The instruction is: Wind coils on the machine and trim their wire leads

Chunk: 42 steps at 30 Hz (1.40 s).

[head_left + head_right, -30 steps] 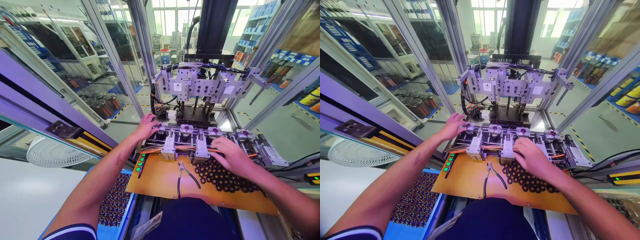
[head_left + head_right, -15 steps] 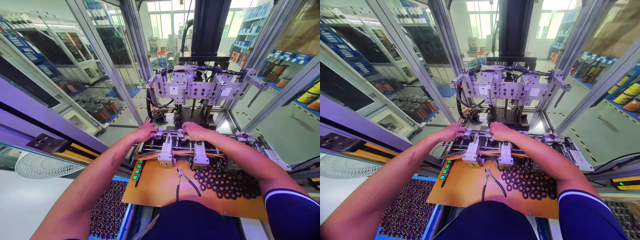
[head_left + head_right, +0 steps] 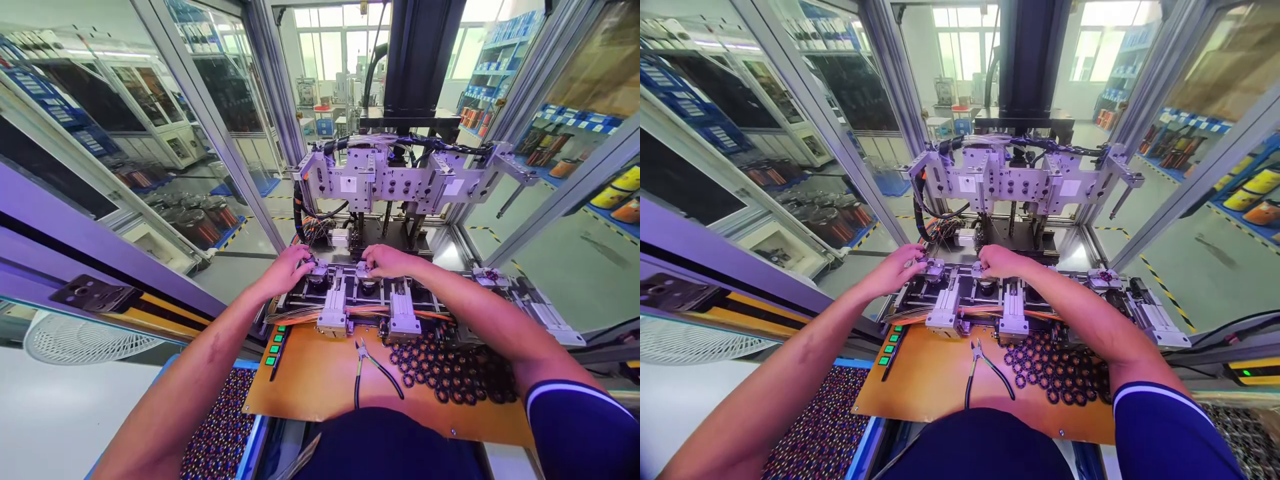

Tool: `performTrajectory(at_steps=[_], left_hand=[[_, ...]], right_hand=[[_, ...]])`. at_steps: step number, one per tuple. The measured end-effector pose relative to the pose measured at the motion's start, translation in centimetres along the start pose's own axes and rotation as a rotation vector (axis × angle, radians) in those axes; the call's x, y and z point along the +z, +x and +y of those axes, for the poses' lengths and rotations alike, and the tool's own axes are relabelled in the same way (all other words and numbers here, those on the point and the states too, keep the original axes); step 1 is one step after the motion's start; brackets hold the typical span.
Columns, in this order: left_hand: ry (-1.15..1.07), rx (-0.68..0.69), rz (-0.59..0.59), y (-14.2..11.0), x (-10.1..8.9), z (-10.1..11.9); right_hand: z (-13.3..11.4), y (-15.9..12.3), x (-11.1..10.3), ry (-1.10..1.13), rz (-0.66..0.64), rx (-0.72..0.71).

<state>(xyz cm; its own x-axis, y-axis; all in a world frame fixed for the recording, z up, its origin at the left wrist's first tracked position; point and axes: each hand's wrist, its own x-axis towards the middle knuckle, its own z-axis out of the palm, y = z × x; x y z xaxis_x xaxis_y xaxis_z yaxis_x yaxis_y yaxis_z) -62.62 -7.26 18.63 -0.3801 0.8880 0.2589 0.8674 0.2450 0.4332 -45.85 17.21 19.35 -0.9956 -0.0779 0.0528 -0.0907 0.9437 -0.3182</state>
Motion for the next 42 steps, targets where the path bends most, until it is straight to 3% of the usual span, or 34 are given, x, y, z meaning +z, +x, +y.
performTrajectory(at_steps=[6, 9, 12, 16, 19, 23, 29, 42], left_hand=[[-0.119, 0.049, 0.221, -6.5, -3.0, 7.2], [-0.159, 0.128, 0.336, -9.7, -3.6, 10.2], [-0.135, 0.189, 0.432, -11.8, -3.3, 12.0], [-0.142, 0.198, 0.569, -13.5, -1.7, 13.4], [-0.255, 0.189, 0.66, -14.3, -0.4, 14.3], [-0.424, 0.156, 0.71, -14.7, 0.9, 15.5], [-0.495, 0.112, 0.782, -15.3, 1.9, 16.6], [-0.608, -0.058, 0.794, -17.2, 3.0, 16.8]], right_hand=[[-4.9, -2.6, -2.4, 0.214, 0.234, 0.015], [-8.4, -5.9, -1.3, 0.306, 0.323, -0.026], [-11.3, -9.2, 1.3, 0.381, 0.453, -0.082], [-13.8, -12.6, 4.7, 0.403, 0.574, -0.1], [-15.2, -14.2, 5.8, 0.397, 0.65, -0.069], [-16.4, -15.4, 6.0, 0.388, 0.703, -0.047], [-17.2, -16.4, 5.8, 0.393, 0.697, -0.042], [-18.6, -16.5, 6.2, 0.458, 0.762, -0.019]])
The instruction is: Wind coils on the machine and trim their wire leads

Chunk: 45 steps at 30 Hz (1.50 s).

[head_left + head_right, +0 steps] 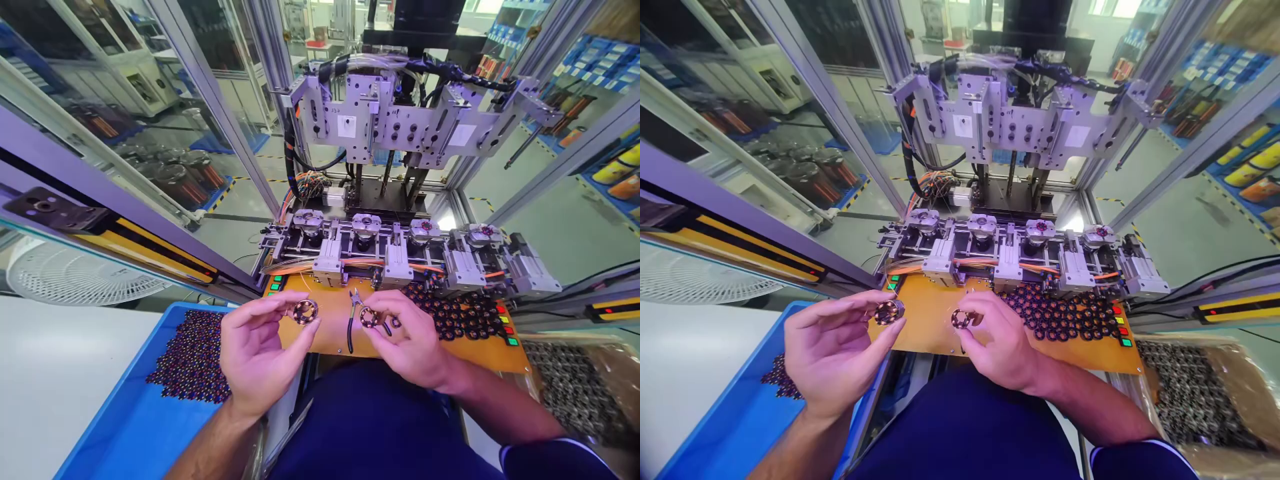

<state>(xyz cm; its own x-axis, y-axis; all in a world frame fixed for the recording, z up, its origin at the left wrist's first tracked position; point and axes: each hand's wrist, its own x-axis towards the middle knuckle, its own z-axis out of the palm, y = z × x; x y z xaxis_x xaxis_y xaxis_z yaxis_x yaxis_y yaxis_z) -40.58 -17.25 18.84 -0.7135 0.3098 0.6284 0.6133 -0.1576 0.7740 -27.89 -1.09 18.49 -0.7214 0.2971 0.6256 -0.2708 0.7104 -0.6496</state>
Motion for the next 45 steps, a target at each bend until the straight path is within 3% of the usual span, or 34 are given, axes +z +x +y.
performTrajectory(at_steps=[3, 6, 9, 13, 16, 18, 21, 24, 26, 28, 30, 32, 34, 37, 39, 42, 45], left_hand=[[0.034, -0.026, -0.005, -0.3, -0.2, -0.4], [0.112, -0.103, -0.002, -1.4, -0.3, -2.9], [0.289, -0.237, -0.002, -3.7, -0.2, -7.6], [0.414, -0.359, -0.058, -7.2, 0.4, -13.9], [0.477, -0.407, -0.109, -8.4, 0.4, -16.4], [0.501, -0.417, -0.157, -8.5, -0.2, -16.8], [0.522, -0.397, -0.223, -7.7, -1.6, -15.5], [0.534, -0.336, -0.252, -4.7, -2.5, -12.9], [0.527, -0.231, -0.28, -1.3, -1.6, -10.9], [0.537, 0.047, -0.351, 2.8, 0.9, -9.2], [0.5, 0.287, -0.435, 6.8, 5.0, -8.0], [0.479, 0.378, -0.605, 10.0, 10.0, -7.6], [0.491, 0.366, -0.833, 12.0, 15.1, -7.8], [0.478, 0.384, -0.991, 13.2, 21.4, -8.8], [0.469, 0.402, -1.054, 13.2, 24.1, -9.4], [0.474, 0.412, -1.132, 13.2, 26.3, -9.7], [0.497, 0.413, -1.198, 13.4, 27.1, -9.7]], right_hand=[[-0.1, -0.3, 0.0, 0.022, -0.022, 0.013], [1.2, -1.5, 1.2, 0.005, -0.078, 0.037], [4.6, -3.7, 4.3, -0.094, -0.195, 0.054], [10.1, -5.6, 10.2, -0.156, -0.318, 0.072], [12.1, -5.6, 13.0, -0.172, -0.394, 0.051], [11.9, -5.5, 12.8, -0.179, -0.4, 0.034], [10.1, -5.4, 9.2, -0.197, -0.359, -0.01], [7.9, -4.7, 2.7, -0.222, -0.327, -0.093], [7.2, -3.3, -2.2, -0.284, -0.3, -0.169], [7.6, -1.0, -7.3, -0.458, -0.267, -0.252], [9.3, 1.7, -12.2, -0.661, -0.281, -0.19], [11.8, 4.2, -16.6, -0.861, -0.345, 0.066], [14.5, 5.9, -20.2, -0.946, -0.367, 0.209], [17.5, 6.7, -23.3, -0.976, -0.412, 0.318], [18.7, 6.4, -24.2, -0.97, -0.448, 0.37], [19.6, 5.8, -24.5, -0.949, -0.485, 0.431], [20.4, 5.5, -24.4, -0.917, -0.521, 0.481]])
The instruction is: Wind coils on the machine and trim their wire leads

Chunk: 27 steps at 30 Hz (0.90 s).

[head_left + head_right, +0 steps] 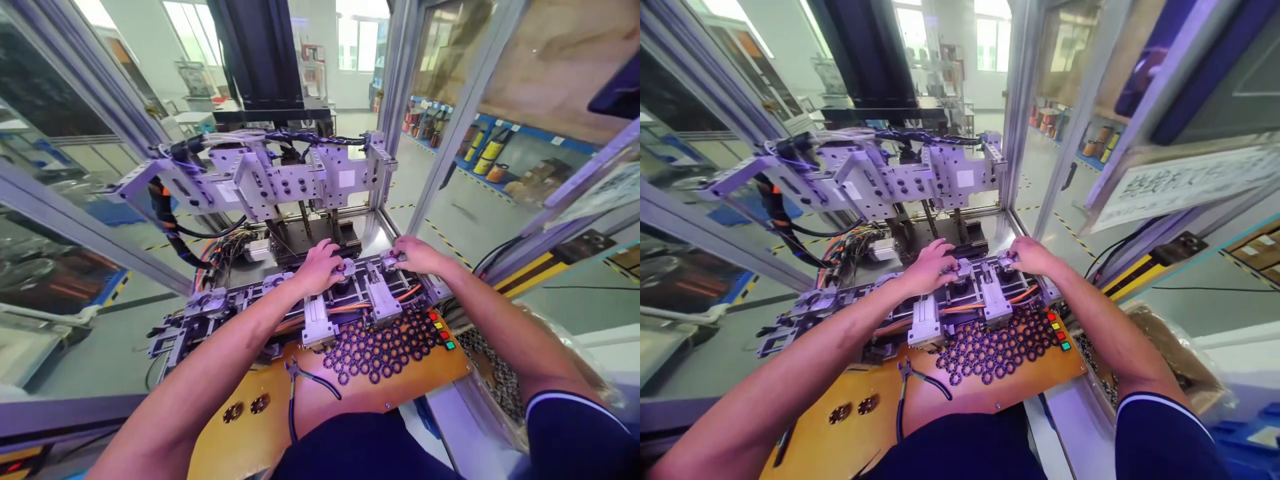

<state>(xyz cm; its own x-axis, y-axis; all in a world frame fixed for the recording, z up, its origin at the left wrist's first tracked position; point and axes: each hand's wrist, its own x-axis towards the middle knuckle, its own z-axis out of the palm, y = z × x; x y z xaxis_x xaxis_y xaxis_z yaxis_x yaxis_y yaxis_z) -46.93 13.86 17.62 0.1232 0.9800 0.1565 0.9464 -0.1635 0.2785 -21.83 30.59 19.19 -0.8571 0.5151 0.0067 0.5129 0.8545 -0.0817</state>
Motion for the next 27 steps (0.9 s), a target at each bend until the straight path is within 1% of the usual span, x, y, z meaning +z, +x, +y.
performTrajectory(at_steps=[4, 7, 10, 13, 17, 19, 21, 24, 27], left_hand=[[0.017, -0.002, -0.084, 0.7, -0.2, 0.0], [0.021, -0.014, -0.124, 0.9, 0.0, -0.2], [0.008, -0.018, -0.147, 1.0, 0.4, -0.5], [-0.017, -0.018, -0.139, 1.0, 0.8, -0.8], [-0.066, -0.025, -0.068, 1.2, 0.9, -0.9], [-0.096, -0.036, -0.014, 1.2, 0.8, -0.5], [-0.129, -0.047, 0.052, 0.7, 0.4, 0.3], [-0.183, -0.054, 0.172, -1.5, -0.9, 2.4], [-0.232, -0.051, 0.29, -5.4, -2.6, 4.6]], right_hand=[[0.4, 0.5, 0.5, 0.045, -0.057, 0.001], [0.7, 0.8, 0.5, 0.082, -0.078, -0.008], [0.8, 1.0, 0.3, 0.121, -0.09, -0.011], [1.0, 1.3, 0.1, 0.165, -0.098, 0.003], [1.1, 1.8, -0.3, 0.237, -0.1, 0.029], [1.2, 2.1, -0.8, 0.282, -0.086, 0.042], [1.1, 2.1, -1.5, 0.337, -0.055, 0.051], [0.1, 1.1, -2.7, 0.441, 0.024, 0.042], [-2.7, -1.5, -3.0, 0.556, 0.102, -0.005]])
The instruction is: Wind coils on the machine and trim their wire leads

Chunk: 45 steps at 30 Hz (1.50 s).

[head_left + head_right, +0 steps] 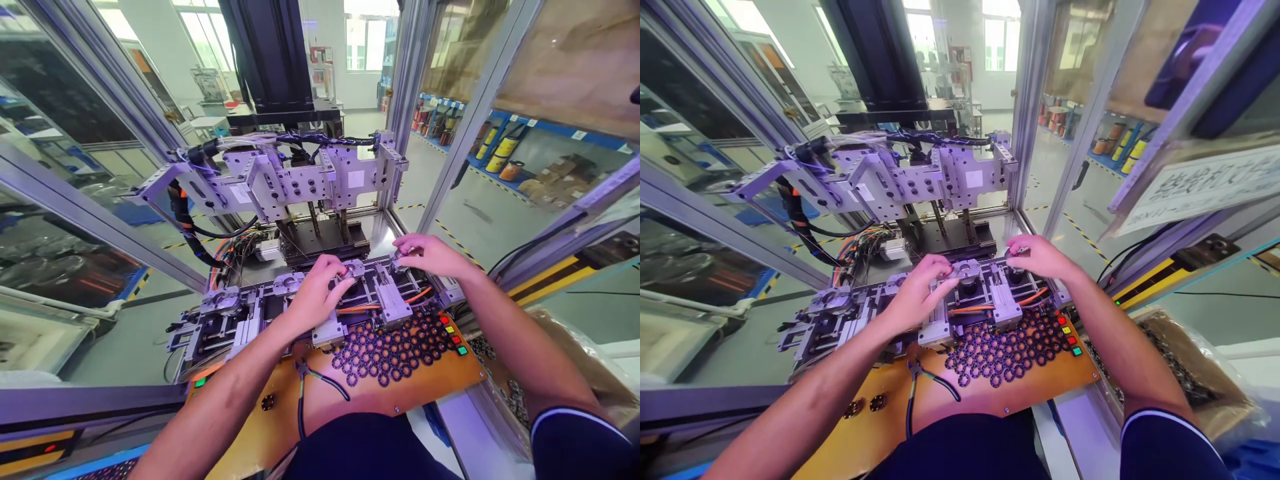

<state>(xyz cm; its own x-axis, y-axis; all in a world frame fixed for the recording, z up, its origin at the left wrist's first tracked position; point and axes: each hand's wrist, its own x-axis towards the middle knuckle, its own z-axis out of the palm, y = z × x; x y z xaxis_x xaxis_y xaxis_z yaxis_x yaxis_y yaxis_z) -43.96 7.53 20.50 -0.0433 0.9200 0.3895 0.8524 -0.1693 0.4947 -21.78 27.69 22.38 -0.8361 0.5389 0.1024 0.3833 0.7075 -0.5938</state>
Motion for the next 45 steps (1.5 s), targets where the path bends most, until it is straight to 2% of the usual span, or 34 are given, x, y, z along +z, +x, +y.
performTrajectory(at_steps=[2, 6, 10, 13, 18, 23, 27, 31, 34, 36, 38, 40, 43, 45], left_hand=[[-0.055, 0.041, 0.095, -2.7, -1.5, 1.4], [-0.069, 0.113, 0.253, -7.7, -3.8, 3.5], [-0.033, 0.12, 0.402, -11.7, -4.5, 4.8], [-0.111, 0.087, 0.494, -14.5, -4.3, 5.4], [-0.284, -0.05, 0.574, -18.1, -3.3, 5.9], [-0.388, -0.186, 0.666, -20.3, -3.2, 6.3], [-0.41, -0.212, 0.707, -21.7, -3.5, 6.8], [-0.381, -0.21, 0.758, -23.0, -3.6, 6.7], [-0.304, -0.272, 0.802, -24.5, -2.6, 5.2], [-0.214, -0.426, 0.788, -26.2, -1.1, 3.4], [-0.107, -0.656, 0.708, -28.5, 1.0, 1.5], [-0.061, -0.773, 0.648, -30.8, 3.3, -0.2], [-0.014, -0.836, 0.591, -33.3, 5.8, -2.0], [0.02, -0.849, 0.567, -34.0, 6.6, -2.7]], right_hand=[[-2.2, -2.5, 1.7, 0.08, 0.031, -0.059], [-6.7, -7.3, 6.6, 0.209, 0.114, -0.208], [-10.6, -10.1, 11.0, 0.248, 0.157, -0.327], [-12.7, -11.0, 13.1, 0.29, 0.171, -0.38], [-15.0, -11.9, 15.2, 0.306, 0.124, -0.445], [-16.9, -12.3, 16.2, 0.292, 0.055, -0.493], [-18.5, -12.8, 16.4, 0.284, 0.02, -0.545], [-19.2, -13.6, 17.1, 0.233, 0.066, -0.582], [-18.6, -14.1, 19.2, 0.226, 0.052, -0.584], [-17.5, -14.2, 21.8, 0.204, -0.003, -0.565], [-16.1, -14.1, 25.1, 0.151, -0.058, -0.545], [-14.8, -13.6, 28.6, 0.101, -0.079, -0.546], [-14.0, -12.1, 33.0, 0.045, -0.092, -0.564], [-14.3, -10.9, 35.0, 0.019, -0.087, -0.577]])
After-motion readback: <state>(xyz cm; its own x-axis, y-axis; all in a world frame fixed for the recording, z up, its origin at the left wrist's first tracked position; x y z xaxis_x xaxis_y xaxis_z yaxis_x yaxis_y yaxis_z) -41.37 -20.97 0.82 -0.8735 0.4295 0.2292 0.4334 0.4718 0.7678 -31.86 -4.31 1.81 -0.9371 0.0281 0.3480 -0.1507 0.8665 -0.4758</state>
